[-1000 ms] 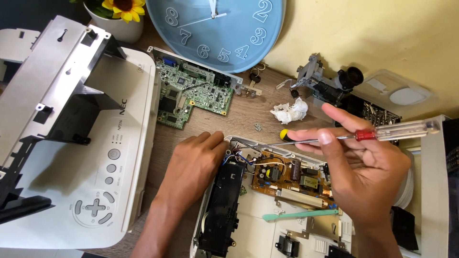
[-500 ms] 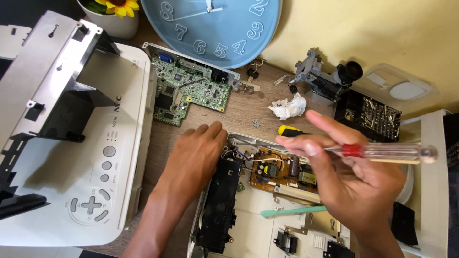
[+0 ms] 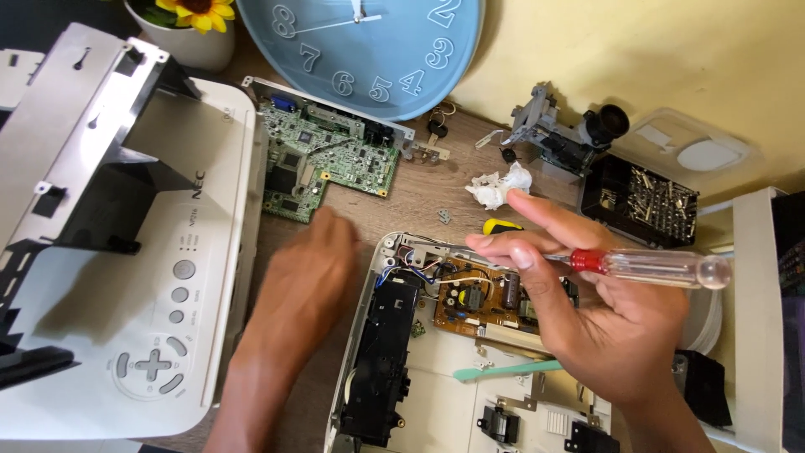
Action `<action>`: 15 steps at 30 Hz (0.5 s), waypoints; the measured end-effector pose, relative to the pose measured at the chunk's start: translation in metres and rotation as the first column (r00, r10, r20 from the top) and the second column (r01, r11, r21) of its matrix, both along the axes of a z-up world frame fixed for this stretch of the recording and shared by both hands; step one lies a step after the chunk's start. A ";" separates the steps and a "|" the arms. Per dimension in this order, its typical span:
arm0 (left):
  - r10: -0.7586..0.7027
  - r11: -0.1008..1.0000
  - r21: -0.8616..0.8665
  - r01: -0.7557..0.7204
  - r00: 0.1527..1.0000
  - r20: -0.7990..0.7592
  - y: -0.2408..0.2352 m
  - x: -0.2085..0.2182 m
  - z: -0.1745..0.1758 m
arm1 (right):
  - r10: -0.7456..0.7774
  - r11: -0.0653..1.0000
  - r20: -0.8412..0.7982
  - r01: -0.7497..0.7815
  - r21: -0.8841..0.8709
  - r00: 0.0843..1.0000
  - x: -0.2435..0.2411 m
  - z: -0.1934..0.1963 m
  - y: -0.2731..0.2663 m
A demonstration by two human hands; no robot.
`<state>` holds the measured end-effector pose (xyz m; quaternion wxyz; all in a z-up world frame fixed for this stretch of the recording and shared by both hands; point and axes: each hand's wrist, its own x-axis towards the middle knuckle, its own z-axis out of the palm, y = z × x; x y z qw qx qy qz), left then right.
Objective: The person uses a screwdriver to remove screws from a small metal component inside a disassembled projector. They then use a long metal rod to adjust internal parts and continue working on the device with the screwdriver.
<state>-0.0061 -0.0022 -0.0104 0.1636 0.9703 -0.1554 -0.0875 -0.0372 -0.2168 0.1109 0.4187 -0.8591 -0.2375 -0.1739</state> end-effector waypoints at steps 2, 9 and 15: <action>0.019 1.000 0.015 -0.021 0.993 0.117 0.004 -0.008 -0.016 | 0.001 1.000 0.010 -0.001 -0.017 1.000 0.002 0.002 -0.001; 0.072 0.997 -0.042 -0.063 0.967 0.245 0.004 -0.019 -0.045 | -0.014 0.998 0.058 0.018 -0.066 0.998 0.003 0.002 0.003; 0.109 0.991 -0.115 -0.075 0.939 0.325 0.005 -0.021 -0.040 | -0.046 0.998 0.005 0.047 -0.031 0.999 0.002 0.001 0.004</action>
